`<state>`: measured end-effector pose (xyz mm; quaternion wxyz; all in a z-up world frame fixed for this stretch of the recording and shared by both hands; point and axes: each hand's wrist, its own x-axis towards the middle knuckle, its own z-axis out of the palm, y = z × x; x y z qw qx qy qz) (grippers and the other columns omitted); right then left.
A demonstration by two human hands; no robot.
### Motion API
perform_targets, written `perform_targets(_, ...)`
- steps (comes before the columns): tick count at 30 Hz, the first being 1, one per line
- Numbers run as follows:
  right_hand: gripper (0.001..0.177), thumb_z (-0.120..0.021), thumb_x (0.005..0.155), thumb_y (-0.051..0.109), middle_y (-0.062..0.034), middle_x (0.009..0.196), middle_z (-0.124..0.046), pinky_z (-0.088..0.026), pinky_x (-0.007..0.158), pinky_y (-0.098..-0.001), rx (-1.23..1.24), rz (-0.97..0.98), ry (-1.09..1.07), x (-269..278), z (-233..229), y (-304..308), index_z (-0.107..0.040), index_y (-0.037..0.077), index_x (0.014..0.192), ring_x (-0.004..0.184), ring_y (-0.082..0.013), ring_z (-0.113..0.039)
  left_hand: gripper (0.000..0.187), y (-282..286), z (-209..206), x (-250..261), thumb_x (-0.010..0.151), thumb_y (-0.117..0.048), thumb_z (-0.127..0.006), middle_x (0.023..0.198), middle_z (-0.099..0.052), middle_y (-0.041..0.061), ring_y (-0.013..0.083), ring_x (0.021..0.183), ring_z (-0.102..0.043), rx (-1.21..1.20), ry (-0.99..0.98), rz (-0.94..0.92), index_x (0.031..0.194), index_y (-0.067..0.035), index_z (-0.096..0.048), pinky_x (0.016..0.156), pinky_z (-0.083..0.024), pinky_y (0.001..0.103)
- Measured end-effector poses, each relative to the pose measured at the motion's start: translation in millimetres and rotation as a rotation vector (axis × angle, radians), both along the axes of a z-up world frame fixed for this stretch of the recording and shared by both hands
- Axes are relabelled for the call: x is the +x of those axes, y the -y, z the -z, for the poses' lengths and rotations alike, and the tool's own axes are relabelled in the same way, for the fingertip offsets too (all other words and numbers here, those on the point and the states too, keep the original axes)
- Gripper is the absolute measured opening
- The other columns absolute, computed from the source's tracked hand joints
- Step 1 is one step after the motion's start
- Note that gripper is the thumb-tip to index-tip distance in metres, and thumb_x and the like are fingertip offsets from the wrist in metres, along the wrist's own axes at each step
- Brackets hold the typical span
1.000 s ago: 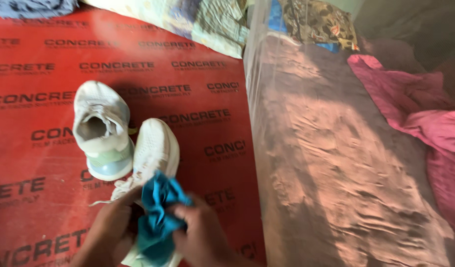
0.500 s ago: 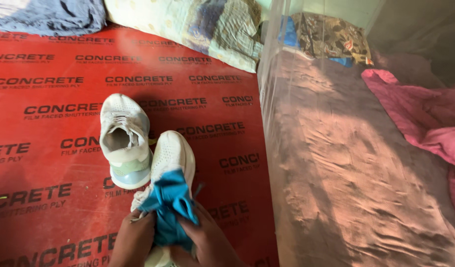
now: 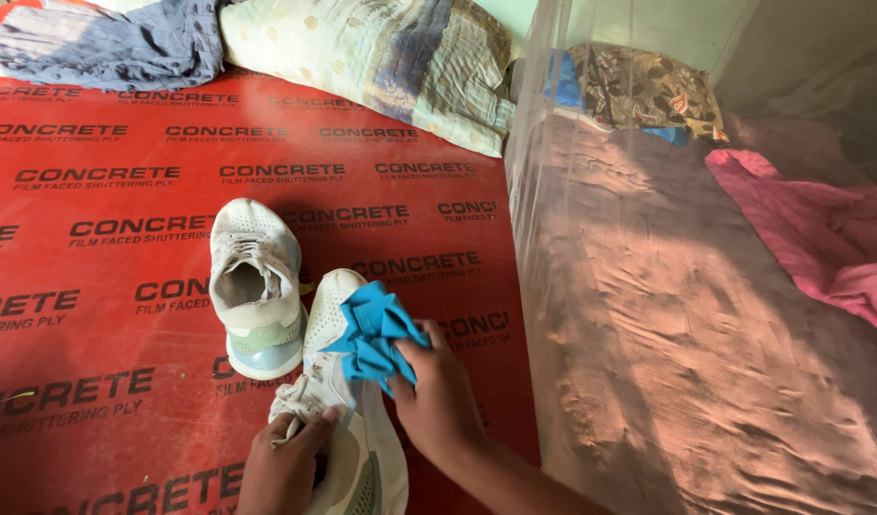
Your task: The person wipes the upper surface of a white sneaker with a blue cloth. The shoe is held in the left hand while the right hand scrubs the mesh and laces. The task is performed on a red construction sheet placed on a bed.
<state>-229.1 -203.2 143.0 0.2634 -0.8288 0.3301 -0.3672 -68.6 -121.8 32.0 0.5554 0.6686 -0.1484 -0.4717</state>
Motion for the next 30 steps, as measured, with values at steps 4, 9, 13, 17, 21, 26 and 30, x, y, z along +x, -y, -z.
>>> perform_targets(4,0.042,-0.067,0.085,-0.003,-0.0162,0.118,-0.066,-0.057,0.082,-0.0450,0.072,0.028,-0.205,10.2,-11.8,9.8,-0.061,0.008,0.126,0.103,-0.0385,-0.070,0.033,-1.3,-9.7,-1.3,0.083,-0.019,-0.078,0.075,-0.071,0.010,0.0154,0.061,-0.062,-0.056,-0.114,-0.008,0.103,0.008,-0.075,0.055,-0.048,0.031)
perform_targets(9,0.074,-0.065,0.081,-0.008,-0.0202,0.142,-0.056,-0.053,0.090,-0.0461,-0.019,0.001,-0.218,22.1,-11.9,21.3,-0.044,0.007,0.150,0.119,-0.0426,-0.062,0.034,-0.7,-7.9,-1.3,0.082,-0.017,-0.079,0.078,-0.074,0.010,0.0150,0.062,-0.065,-0.066,-0.143,-0.029,0.106,0.007,-0.073,0.056,-0.050,0.030)
perform_targets(13,0.068,-0.063,0.079,-0.010,-0.0194,0.151,-0.048,-0.053,0.093,-0.0447,0.007,0.011,-0.345,31.3,-14.0,28.0,-0.047,0.005,0.144,0.120,-0.0411,-0.061,0.034,0.0,1.7,-0.5,0.081,-0.013,-0.080,0.077,-0.073,0.013,0.0155,0.059,-0.061,-0.090,-0.131,-0.025,0.107,0.010,-0.075,0.053,-0.047,0.030)
perform_targets(17,0.058,-0.060,0.074,-0.013,-0.0189,0.154,-0.046,-0.053,0.100,-0.0421,0.017,-0.075,-0.331,31.2,-15.2,28.1,-0.065,0.006,0.129,0.125,-0.0390,-0.060,0.034,-0.2,4.8,-0.8,0.081,-0.011,-0.079,0.078,-0.075,0.013,0.0143,0.061,-0.063,-0.122,-0.119,-0.030,0.106,0.011,-0.075,0.054,-0.049,0.030)
perform_targets(21,0.057,-0.055,0.073,-0.015,-0.0164,0.150,-0.053,-0.048,0.104,-0.0446,-0.006,-0.104,-0.368,30.8,-9.9,28.9,-0.070,0.006,0.124,0.128,-0.0407,-0.057,0.032,-0.1,-3.8,-4.2,0.081,-0.009,-0.078,0.078,-0.076,0.013,0.0147,0.061,-0.065,-0.110,-0.136,-0.040,0.107,0.010,-0.075,0.055,-0.051,0.030)
perform_targets(26,0.056,-0.053,0.074,-0.014,-0.0131,0.149,-0.056,-0.047,0.106,-0.0445,-0.007,-0.115,-0.366,30.7,-7.6,30.6,-0.072,0.008,0.122,0.127,-0.0397,-0.058,0.032,-0.5,-10.6,-5.0,0.082,-0.008,-0.078,0.079,-0.076,0.015,0.0170,0.061,-0.066,-0.088,-0.155,-0.052,0.107,0.011,-0.074,0.054,-0.051,0.031)
perform_targets(30,0.055,-0.054,0.074,-0.013,-0.0129,0.149,-0.055,-0.047,0.106,-0.0444,-0.010,-0.123,-0.372,31.3,-7.8,30.7,-0.072,0.007,0.122,0.127,-0.0393,-0.058,0.032,-1.3,-9.7,-4.6,0.081,-0.007,-0.077,0.080,-0.076,0.015,0.0178,0.063,-0.068,-0.106,-0.178,-0.058,0.107,0.011,-0.073,0.055,-0.052,0.031)
